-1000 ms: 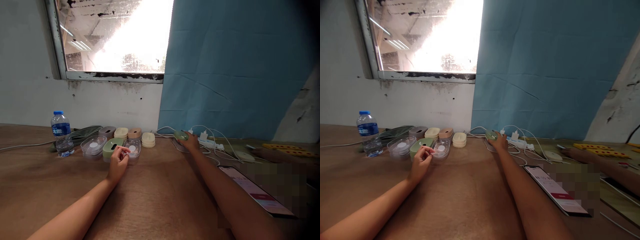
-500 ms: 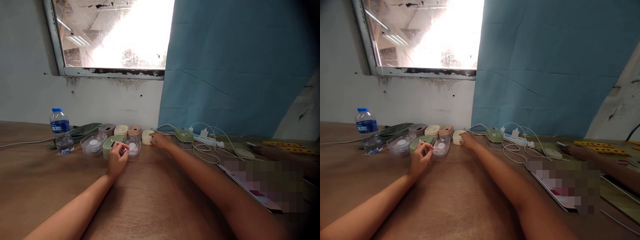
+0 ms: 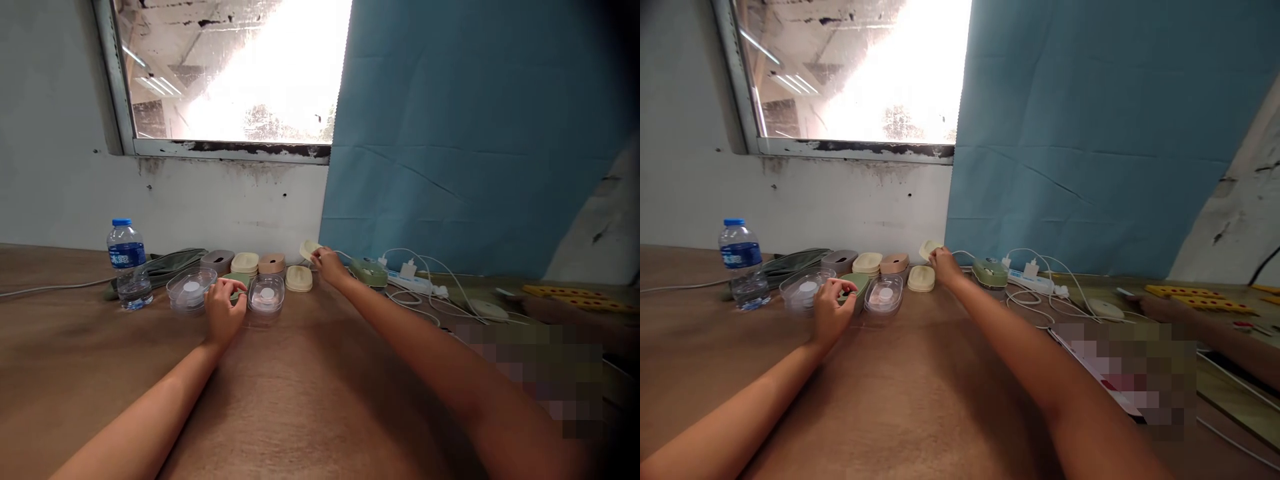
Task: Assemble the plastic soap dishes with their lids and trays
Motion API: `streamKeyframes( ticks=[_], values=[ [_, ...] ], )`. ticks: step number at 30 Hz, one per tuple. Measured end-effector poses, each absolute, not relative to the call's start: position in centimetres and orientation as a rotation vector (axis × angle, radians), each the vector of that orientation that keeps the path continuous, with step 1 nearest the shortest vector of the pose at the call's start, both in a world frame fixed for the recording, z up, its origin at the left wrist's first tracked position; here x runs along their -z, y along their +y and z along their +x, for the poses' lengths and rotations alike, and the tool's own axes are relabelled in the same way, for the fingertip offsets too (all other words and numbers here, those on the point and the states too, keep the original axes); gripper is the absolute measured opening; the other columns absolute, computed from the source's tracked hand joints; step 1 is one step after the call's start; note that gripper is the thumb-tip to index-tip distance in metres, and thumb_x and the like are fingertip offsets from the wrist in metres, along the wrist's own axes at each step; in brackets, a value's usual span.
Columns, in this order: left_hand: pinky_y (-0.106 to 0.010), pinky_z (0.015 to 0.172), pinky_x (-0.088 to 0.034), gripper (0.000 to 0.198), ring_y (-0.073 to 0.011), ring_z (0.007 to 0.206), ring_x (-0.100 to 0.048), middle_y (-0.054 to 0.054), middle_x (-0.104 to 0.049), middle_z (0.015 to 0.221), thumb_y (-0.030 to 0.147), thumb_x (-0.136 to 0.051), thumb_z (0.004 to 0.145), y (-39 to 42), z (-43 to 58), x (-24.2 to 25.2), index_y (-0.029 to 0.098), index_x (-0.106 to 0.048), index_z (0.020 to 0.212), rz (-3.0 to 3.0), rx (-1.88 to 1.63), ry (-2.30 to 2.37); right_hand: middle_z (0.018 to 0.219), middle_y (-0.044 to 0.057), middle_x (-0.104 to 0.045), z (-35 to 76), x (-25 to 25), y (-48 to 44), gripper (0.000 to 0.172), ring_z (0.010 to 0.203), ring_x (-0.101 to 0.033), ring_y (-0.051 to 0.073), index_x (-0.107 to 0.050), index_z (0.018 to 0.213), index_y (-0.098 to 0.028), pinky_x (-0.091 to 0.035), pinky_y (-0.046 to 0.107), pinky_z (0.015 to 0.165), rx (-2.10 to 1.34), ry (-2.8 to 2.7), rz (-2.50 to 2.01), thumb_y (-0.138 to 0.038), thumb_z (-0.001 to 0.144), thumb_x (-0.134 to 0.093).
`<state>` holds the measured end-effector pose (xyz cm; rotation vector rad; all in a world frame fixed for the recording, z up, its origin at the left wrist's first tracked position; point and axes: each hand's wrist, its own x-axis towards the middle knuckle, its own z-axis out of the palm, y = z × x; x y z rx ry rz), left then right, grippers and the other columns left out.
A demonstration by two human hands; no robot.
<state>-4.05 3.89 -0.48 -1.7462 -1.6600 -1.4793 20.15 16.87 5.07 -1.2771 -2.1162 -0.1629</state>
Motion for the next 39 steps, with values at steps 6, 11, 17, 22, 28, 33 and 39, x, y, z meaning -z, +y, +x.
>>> streamKeyframes(
  ticks=[6,11,17,22,28,33,39],
  values=[
    [-0.039,0.081,-0.038,0.020,-0.0282,0.092,-0.051,-0.010,-0.059,0.095,0.017,-0.048,0.073,4.8,-5.1,1.3,0.016,-0.057,0.090,-1.871,1.033,-1.820,0.098,0.008,-0.052,23.9,-5.3,7.6,0.014,0.080,-0.057,0.016,-0.050,0.096,-0.017,-0.049,0.031,0.078,0.101,-2.247,-0.973,-0.025,0.090,-0.040],
    [-0.044,0.094,-0.031,0.030,-0.0319,0.109,-0.049,-0.018,-0.059,0.111,0.017,-0.045,0.077,5.0,-5.0,2.2,0.010,-0.055,0.105,-2.001,0.824,-1.840,0.106,0.009,-0.051,26.0,-1.5,0.2,0.013,0.093,-0.055,0.017,-0.048,0.099,-0.020,-0.047,0.031,0.083,-0.098,-2.526,-0.713,-0.022,0.088,-0.044],
    [-0.042,0.092,-0.035,0.028,-0.0289,0.101,-0.057,-0.015,-0.065,0.103,0.021,-0.047,0.079,4.8,-5.8,1.1,0.014,-0.060,0.102,-2.118,0.825,-1.799,0.117,0.011,-0.051,27.5,0.5,-1.3,0.025,0.105,-0.052,0.019,-0.047,0.110,-0.020,-0.045,0.031,0.089,-0.269,-2.640,-0.673,-0.019,0.086,-0.044],
    [-0.037,0.084,-0.042,0.029,-0.0270,0.096,-0.060,-0.014,-0.067,0.100,0.026,-0.046,0.079,5.2,-6.5,1.0,0.014,-0.062,0.100,-2.157,0.928,-1.833,0.112,0.009,-0.056,28.1,0.9,-0.1,0.027,0.103,-0.054,0.020,-0.053,0.096,-0.021,-0.043,0.036,0.090,-0.213,-2.572,-0.720,-0.008,0.074,-0.046],
    [-0.038,0.087,-0.043,0.029,-0.0264,0.097,-0.059,-0.012,-0.066,0.101,0.031,-0.045,0.082,5.7,-6.5,1.2,0.016,-0.061,0.101,-2.047,1.183,-1.669,0.112,0.007,-0.056,28.4,2.1,0.6,0.039,0.102,-0.055,0.019,-0.053,0.098,-0.022,-0.044,0.033,0.089,-0.244,-2.511,-0.715,-0.001,0.066,-0.042],
    [-0.039,0.094,-0.040,0.028,-0.0232,0.102,-0.056,-0.009,-0.064,0.105,0.028,-0.048,0.084,3.0,-4.0,-0.5,0.019,-0.058,0.108,-2.012,1.521,-1.288,0.126,0.009,-0.046,28.9,2.5,0.9,0.068,0.115,-0.047,0.022,-0.030,0.129,-0.023,-0.038,0.042,0.098,-0.118,-2.272,-0.803,-0.003,0.065,-0.040],
    [-0.038,0.090,-0.045,0.024,-0.0212,0.097,-0.059,-0.009,-0.067,0.101,0.025,-0.054,0.081,-0.2,-0.1,-1.1,0.021,-0.064,0.103,-2.802,1.451,-0.856,0.139,0.010,-0.028,29.1,1.7,0.4,0.069,0.128,-0.028,0.028,-0.021,0.134,-0.024,-0.029,0.049,0.104,0.025,-2.158,-0.698,-0.013,0.071,-0.047]
  ],
)
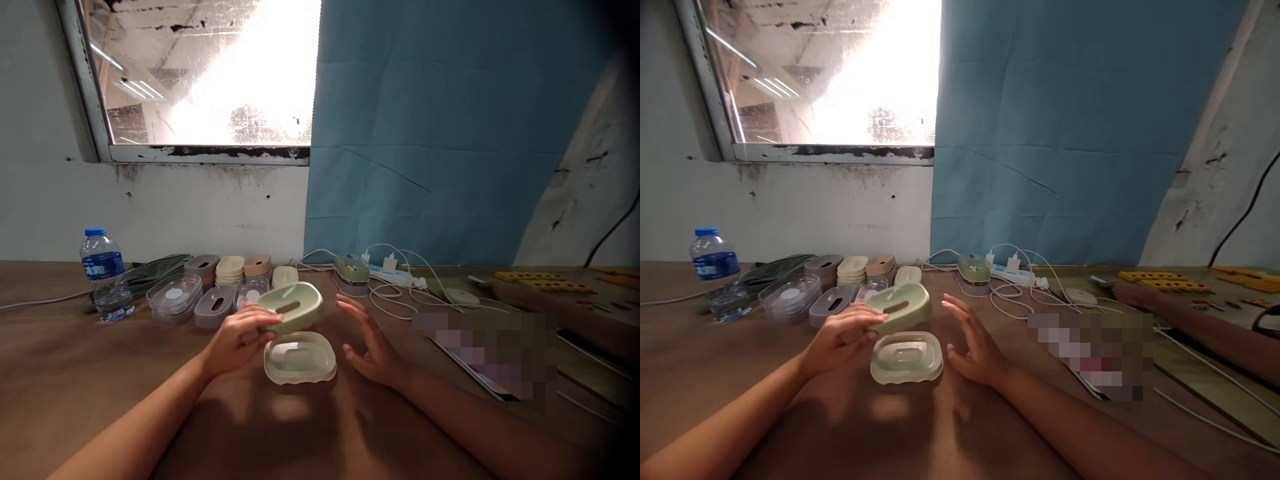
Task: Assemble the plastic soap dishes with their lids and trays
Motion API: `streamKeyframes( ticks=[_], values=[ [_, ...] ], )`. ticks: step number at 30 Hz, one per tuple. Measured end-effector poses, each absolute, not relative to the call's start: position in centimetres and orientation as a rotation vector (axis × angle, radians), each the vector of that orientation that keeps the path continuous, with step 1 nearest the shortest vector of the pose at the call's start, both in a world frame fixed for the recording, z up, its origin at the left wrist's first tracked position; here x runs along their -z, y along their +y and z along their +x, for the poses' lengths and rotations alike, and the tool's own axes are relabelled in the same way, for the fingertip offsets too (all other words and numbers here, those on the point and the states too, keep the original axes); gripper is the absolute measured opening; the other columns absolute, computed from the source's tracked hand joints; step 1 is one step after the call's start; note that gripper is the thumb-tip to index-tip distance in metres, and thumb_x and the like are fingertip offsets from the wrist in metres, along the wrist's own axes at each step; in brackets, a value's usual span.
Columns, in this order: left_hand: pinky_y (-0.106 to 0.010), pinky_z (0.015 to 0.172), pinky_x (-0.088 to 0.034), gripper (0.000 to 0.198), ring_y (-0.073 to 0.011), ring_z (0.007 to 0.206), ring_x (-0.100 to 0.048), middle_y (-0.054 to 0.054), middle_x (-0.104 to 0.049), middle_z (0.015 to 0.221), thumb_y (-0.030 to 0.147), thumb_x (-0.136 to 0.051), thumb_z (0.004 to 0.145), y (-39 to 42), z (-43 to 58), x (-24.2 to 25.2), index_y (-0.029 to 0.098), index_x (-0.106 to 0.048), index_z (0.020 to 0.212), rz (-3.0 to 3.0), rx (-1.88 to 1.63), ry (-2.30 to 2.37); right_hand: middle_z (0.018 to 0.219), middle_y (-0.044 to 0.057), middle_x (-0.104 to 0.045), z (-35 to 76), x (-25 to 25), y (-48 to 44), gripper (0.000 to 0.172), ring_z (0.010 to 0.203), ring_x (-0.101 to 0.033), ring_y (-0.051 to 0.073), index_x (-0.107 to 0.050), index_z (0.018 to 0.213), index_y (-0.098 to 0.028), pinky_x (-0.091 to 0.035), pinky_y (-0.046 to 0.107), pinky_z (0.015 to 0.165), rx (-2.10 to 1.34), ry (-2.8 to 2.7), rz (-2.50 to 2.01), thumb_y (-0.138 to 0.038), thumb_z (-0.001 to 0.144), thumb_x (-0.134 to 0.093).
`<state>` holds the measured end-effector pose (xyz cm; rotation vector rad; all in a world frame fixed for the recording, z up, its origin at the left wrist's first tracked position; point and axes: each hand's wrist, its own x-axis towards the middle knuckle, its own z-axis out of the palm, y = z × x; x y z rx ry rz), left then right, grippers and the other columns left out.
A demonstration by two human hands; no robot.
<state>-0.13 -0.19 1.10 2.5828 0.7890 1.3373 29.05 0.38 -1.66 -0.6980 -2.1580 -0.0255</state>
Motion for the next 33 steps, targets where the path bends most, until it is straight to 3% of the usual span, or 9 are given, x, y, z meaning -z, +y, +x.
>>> streamKeyframes(
  ticks=[9,13,20,27,33],
  values=[
    [-0.032,0.082,-0.049,0.027,-0.0205,0.090,-0.064,-0.008,-0.070,0.093,0.021,-0.062,0.075,-0.4,0.8,-0.6,0.024,-0.067,0.101,2.493,-0.843,0.512,0.129,0.010,-0.045,28.6,1.1,0.1,0.053,0.125,-0.033,0.027,-0.048,0.121,-0.022,-0.030,0.045,0.102,-0.111,-2.578,-0.594,-0.017,0.068,-0.056],
    [-0.029,0.078,-0.051,0.027,-0.0203,0.089,-0.064,-0.009,-0.070,0.093,0.020,-0.064,0.072,-0.5,0.6,-0.6,0.022,-0.068,0.098,2.465,-0.794,0.539,0.127,0.010,-0.048,28.6,0.6,0.0,0.058,0.126,-0.033,0.026,-0.048,0.122,-0.020,-0.030,0.044,0.102,-0.254,-2.649,-0.561,-0.020,0.066,-0.061],
    [-0.033,0.087,-0.047,0.024,-0.0194,0.094,-0.062,-0.007,-0.069,0.095,0.019,-0.057,0.078,-0.9,1.0,-0.9,0.023,-0.066,0.100,2.639,-0.729,0.489,0.126,0.008,-0.051,28.9,0.5,0.4,0.059,0.123,-0.038,0.027,-0.051,0.122,-0.023,-0.022,0.047,0.106,-0.240,-2.724,-0.518,-0.024,0.065,-0.063],
    [-0.043,0.099,-0.036,0.035,-0.0222,0.113,-0.049,-0.010,-0.059,0.117,0.012,-0.036,0.087,3.7,-2.2,1.4,0.018,-0.056,0.116,2.858,-1.134,1.192,0.123,0.008,-0.053,28.7,0.4,0.3,0.057,0.121,-0.040,0.027,-0.053,0.120,-0.022,-0.023,0.047,0.106,-0.226,-2.730,-0.554,-0.026,0.065,-0.064],
    [-0.038,0.086,-0.044,0.028,-0.0220,0.093,-0.057,-0.008,-0.066,0.096,0.015,-0.039,0.087,6.0,-4.4,2.6,0.018,-0.062,0.103,2.892,-0.929,1.428,0.124,0.008,-0.052,28.8,0.5,0.5,0.056,0.122,-0.039,0.026,-0.052,0.121,-0.022,-0.022,0.046,0.106,-0.218,-2.735,-0.560,-0.027,0.066,-0.064]
  ],
)
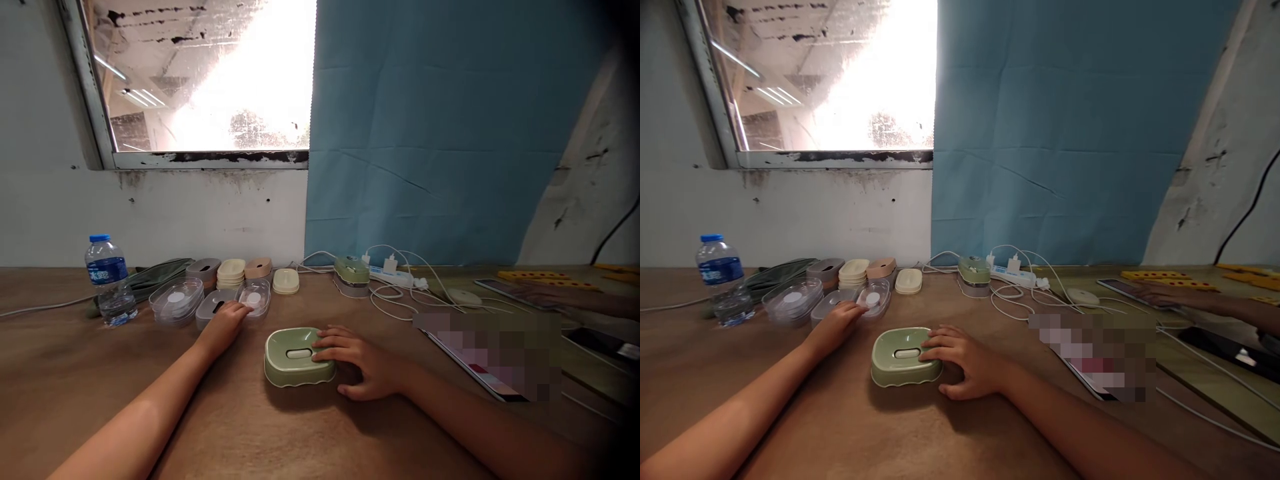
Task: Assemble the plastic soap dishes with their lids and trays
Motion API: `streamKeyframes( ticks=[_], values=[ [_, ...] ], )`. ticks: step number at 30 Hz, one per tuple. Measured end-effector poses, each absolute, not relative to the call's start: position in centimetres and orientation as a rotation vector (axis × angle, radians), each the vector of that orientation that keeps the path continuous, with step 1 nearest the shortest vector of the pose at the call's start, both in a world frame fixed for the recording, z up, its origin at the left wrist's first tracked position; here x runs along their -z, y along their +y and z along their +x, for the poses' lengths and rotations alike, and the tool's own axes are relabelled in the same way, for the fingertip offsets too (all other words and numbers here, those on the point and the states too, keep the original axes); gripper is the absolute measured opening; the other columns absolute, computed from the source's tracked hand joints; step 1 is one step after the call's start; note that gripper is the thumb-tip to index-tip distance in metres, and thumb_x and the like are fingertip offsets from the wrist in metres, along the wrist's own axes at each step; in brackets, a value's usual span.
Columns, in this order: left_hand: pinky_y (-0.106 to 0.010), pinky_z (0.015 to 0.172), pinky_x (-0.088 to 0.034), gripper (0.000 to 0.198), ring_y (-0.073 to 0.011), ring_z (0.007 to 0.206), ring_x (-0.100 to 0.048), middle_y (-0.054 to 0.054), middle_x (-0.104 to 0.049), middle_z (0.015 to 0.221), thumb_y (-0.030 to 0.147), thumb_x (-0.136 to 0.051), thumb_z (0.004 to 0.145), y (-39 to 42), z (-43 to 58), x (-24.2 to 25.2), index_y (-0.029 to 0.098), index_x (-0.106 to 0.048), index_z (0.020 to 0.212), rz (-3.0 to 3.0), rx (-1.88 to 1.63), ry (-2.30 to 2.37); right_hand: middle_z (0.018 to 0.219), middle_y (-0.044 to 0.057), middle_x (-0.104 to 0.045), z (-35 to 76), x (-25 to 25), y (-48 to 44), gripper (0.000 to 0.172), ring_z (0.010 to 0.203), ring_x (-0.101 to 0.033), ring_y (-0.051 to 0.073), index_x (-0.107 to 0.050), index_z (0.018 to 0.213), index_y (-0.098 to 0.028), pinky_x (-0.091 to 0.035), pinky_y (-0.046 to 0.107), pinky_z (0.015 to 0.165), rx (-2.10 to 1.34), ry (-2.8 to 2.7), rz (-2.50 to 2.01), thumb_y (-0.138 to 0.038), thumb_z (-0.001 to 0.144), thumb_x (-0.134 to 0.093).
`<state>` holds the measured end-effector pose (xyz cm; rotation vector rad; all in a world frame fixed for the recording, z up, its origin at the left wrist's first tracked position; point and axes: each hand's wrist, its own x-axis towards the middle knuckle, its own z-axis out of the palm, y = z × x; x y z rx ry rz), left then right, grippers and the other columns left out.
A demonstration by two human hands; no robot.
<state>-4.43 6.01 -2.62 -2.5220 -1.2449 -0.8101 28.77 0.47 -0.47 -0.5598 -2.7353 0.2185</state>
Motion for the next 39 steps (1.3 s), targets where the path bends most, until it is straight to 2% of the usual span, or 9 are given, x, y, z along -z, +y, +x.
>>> streamKeyframes(
  ticks=[5,9,12,15,18,24,28,32,39],
  values=[
    [-0.037,0.084,-0.043,0.022,-0.0219,0.091,-0.057,-0.008,-0.064,0.093,0.025,-0.044,0.087,5.0,-3.4,1.8,0.017,-0.063,0.093,-2.478,1.217,-1.329,0.123,0.008,-0.052,28.8,0.4,0.2,0.053,0.121,-0.040,0.027,-0.052,0.120,-0.023,-0.021,0.048,0.106,-0.226,-2.734,-0.552,-0.029,0.069,-0.063],
    [-0.032,0.083,-0.043,0.021,-0.0195,0.090,-0.059,-0.005,-0.064,0.092,0.035,-0.056,0.081,3.3,-2.0,0.2,0.018,-0.059,0.091,-2.490,1.992,-1.453,0.139,0.010,-0.031,28.9,1.0,0.1,0.053,0.126,-0.032,0.027,-0.044,0.127,-0.023,-0.030,0.045,0.102,-0.246,-2.503,-0.547,-0.031,0.076,-0.055],
    [-0.028,0.081,-0.044,0.022,-0.0179,0.088,-0.062,-0.002,-0.066,0.085,0.035,-0.063,0.076,1.9,-1.1,-0.8,0.018,-0.057,0.088,-2.777,2.468,-1.445,0.144,0.008,-0.020,28.8,1.6,0.2,0.055,0.130,-0.025,0.027,-0.036,0.131,-0.025,-0.029,0.045,0.103,-0.109,-2.236,-0.573,-0.024,0.078,-0.052],
    [-0.026,0.079,-0.044,0.020,-0.0158,0.083,-0.063,-0.002,-0.067,0.081,0.030,-0.066,0.075,0.7,-0.3,-1.1,0.017,-0.057,0.086,-3.217,2.628,-1.269,0.144,0.007,-0.019,28.4,1.7,0.0,0.063,0.130,-0.025,0.028,-0.033,0.132,-0.028,-0.028,0.048,0.104,0.050,-2.127,-0.584,-0.019,0.075,-0.057],
    [-0.023,0.074,-0.045,0.018,-0.0140,0.077,-0.064,-0.003,-0.066,0.076,0.025,-0.068,0.074,-0.1,0.5,-1.1,0.015,-0.058,0.083,-3.562,2.621,-1.085,0.144,0.007,-0.018,27.9,1.6,-0.2,0.066,0.130,-0.024,0.030,-0.034,0.131,-0.028,-0.030,0.049,0.104,0.096,-2.137,-0.577,-0.020,0.073,-0.063],
    [-0.020,0.070,-0.046,0.015,-0.0118,0.075,-0.063,0.000,-0.060,0.076,0.020,-0.071,0.071,-0.3,1.1,-0.6,0.014,-0.061,0.081,-3.574,2.722,-1.109,0.142,0.006,-0.024,27.8,1.7,0.0,0.047,0.122,-0.039,0.025,-0.046,0.123,-0.029,-0.042,0.041,0.097,0.056,-2.112,-0.538,-0.017,0.080,-0.059],
    [-0.024,0.082,-0.044,0.033,-0.0138,0.090,-0.058,-0.004,-0.061,0.097,0.024,-0.073,0.069,0.7,0.5,0.2,0.019,-0.062,0.100,-3.389,2.699,-1.233,0.143,0.005,-0.023,28.3,2.2,0.5,0.044,0.121,-0.040,0.024,-0.046,0.125,-0.030,-0.040,0.040,0.099,-0.008,-2.167,-0.549,-0.023,0.083,-0.058],
    [-0.033,0.089,-0.042,0.058,-0.0210,0.108,-0.050,-0.008,-0.049,0.126,0.025,-0.073,0.068,1.8,-0.6,1.0,0.026,-0.050,0.121,-3.441,2.443,-1.323,0.143,0.005,-0.024,28.4,2.3,0.5,0.044,0.128,-0.031,0.025,-0.043,0.128,-0.030,-0.034,0.041,0.102,-0.129,-2.283,-0.639,-0.031,0.085,-0.054],
    [-0.040,0.095,-0.038,0.049,-0.0232,0.109,-0.051,-0.010,-0.058,0.116,0.024,-0.068,0.072,3.0,-1.9,1.7,0.020,-0.053,0.118,-3.814,1.677,-1.405,0.138,0.008,-0.030,28.3,2.0,0.3,0.043,0.127,-0.031,0.025,-0.042,0.129,-0.028,-0.031,0.043,0.103,-0.450,-2.433,-0.762,-0.039,0.088,-0.048]
  ],
)
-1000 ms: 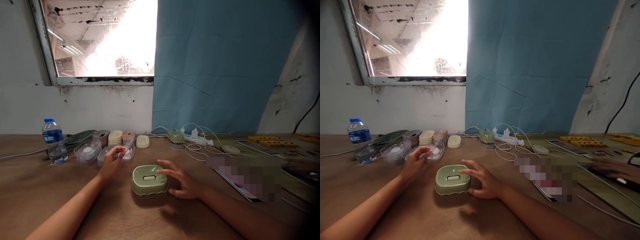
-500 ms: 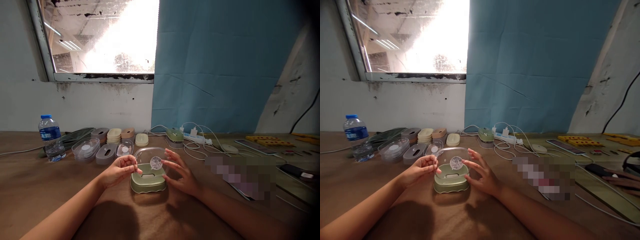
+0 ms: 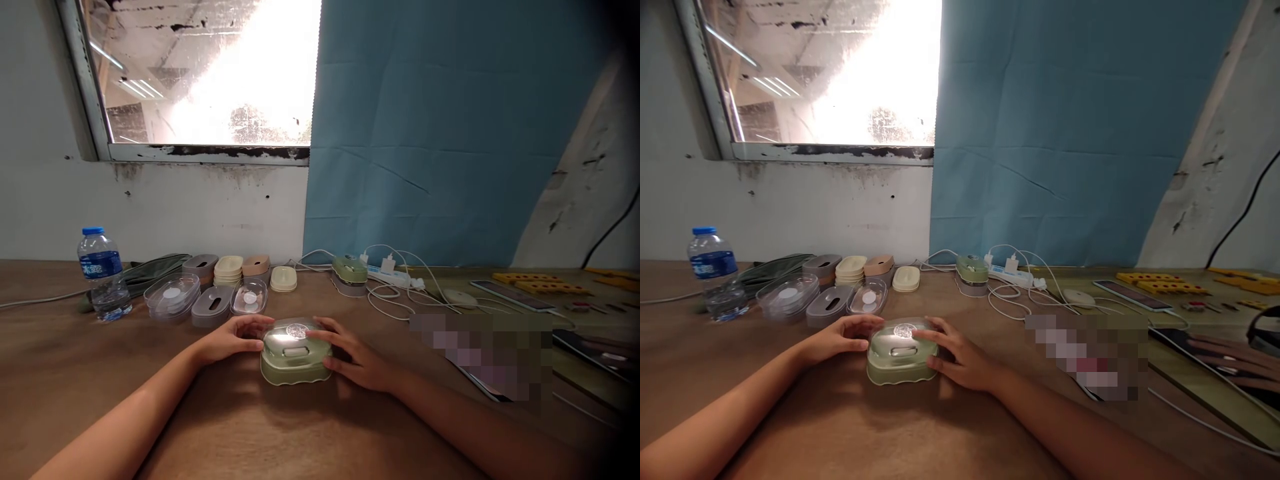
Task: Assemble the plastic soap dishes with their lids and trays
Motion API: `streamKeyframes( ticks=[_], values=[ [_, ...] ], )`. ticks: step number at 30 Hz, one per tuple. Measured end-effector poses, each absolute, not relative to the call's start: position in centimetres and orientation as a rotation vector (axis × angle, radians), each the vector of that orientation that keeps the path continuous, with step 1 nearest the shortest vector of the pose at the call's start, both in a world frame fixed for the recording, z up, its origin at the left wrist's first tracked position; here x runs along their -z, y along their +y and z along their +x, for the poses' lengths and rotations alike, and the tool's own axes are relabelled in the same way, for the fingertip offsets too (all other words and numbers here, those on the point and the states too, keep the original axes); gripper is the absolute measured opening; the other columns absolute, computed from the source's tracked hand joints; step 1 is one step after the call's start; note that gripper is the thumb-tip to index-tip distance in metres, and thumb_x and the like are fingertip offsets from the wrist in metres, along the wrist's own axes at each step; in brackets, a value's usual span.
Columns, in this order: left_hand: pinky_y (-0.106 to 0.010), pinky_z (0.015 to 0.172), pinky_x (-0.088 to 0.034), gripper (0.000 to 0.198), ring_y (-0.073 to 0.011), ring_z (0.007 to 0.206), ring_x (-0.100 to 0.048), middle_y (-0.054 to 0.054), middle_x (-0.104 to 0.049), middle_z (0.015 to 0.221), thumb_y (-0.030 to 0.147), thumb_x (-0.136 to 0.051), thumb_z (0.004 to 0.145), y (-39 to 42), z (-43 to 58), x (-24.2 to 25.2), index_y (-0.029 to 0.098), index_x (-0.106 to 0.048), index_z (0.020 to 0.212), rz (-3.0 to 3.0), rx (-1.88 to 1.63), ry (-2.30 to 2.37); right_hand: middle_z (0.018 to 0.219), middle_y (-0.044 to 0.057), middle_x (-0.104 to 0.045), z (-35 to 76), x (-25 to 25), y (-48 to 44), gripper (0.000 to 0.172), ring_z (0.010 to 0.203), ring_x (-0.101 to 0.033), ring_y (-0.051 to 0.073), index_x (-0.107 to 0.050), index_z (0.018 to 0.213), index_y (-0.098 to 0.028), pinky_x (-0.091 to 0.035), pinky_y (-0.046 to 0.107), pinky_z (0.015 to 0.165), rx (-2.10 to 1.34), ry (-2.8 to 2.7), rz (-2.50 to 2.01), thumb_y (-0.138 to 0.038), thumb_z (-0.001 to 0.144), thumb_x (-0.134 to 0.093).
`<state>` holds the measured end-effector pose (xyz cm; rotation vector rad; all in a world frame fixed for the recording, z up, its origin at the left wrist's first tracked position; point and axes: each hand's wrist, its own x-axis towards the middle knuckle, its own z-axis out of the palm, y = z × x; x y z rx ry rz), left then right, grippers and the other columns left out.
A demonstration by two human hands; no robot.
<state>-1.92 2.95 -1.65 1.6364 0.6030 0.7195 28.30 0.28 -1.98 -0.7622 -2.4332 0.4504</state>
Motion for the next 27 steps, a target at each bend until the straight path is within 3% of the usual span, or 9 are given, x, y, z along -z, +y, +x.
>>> streamKeyframes(
  ticks=[5,15,20,27],
  values=[
    [-0.039,0.097,-0.037,0.048,-0.0224,0.111,-0.050,-0.010,-0.055,0.121,0.023,-0.068,0.072,3.00,-2.09,1.67,0.019,-0.054,0.117,1.719,-0.681,0.615,0.138,0.009,-0.025,28.51,1.63,0.23,0.059,0.128,-0.027,0.029,-0.041,0.130,-0.029,-0.029,0.045,0.103,-0.509,-2.484,-0.748,-0.035,0.076,-0.064],
    [-0.038,0.095,-0.038,0.046,-0.0211,0.107,-0.052,-0.009,-0.058,0.117,0.029,-0.059,0.080,2.45,-1.74,1.02,0.022,-0.049,0.124,1.774,-0.644,0.635,0.116,0.008,-0.041,28.69,1.12,0.35,0.061,0.117,-0.040,0.026,-0.047,0.126,-0.031,-0.036,0.042,0.098,-0.442,-2.493,-0.806,-0.036,0.071,-0.070],
    [-0.038,0.093,-0.040,0.044,-0.0224,0.107,-0.051,-0.011,-0.048,0.129,0.029,-0.065,0.074,2.86,-2.16,1.12,0.022,-0.057,0.117,1.825,-0.672,0.624,0.120,0.009,-0.040,28.67,1.01,0.08,0.058,0.117,-0.040,0.026,-0.046,0.127,-0.032,-0.037,0.041,0.097,-0.393,-2.534,-0.765,-0.037,0.073,-0.068],
    [-0.037,0.092,-0.042,0.042,-0.0234,0.106,-0.053,-0.012,-0.050,0.124,0.027,-0.069,0.070,2.84,-2.36,0.73,0.019,-0.062,0.111,1.832,-0.652,0.621,0.136,0.009,-0.030,28.61,1.06,-0.09,0.058,0.125,-0.033,0.027,-0.042,0.130,-0.031,-0.035,0.042,0.100,-0.362,-2.577,-0.719,-0.039,0.078,-0.063]
  ],
)
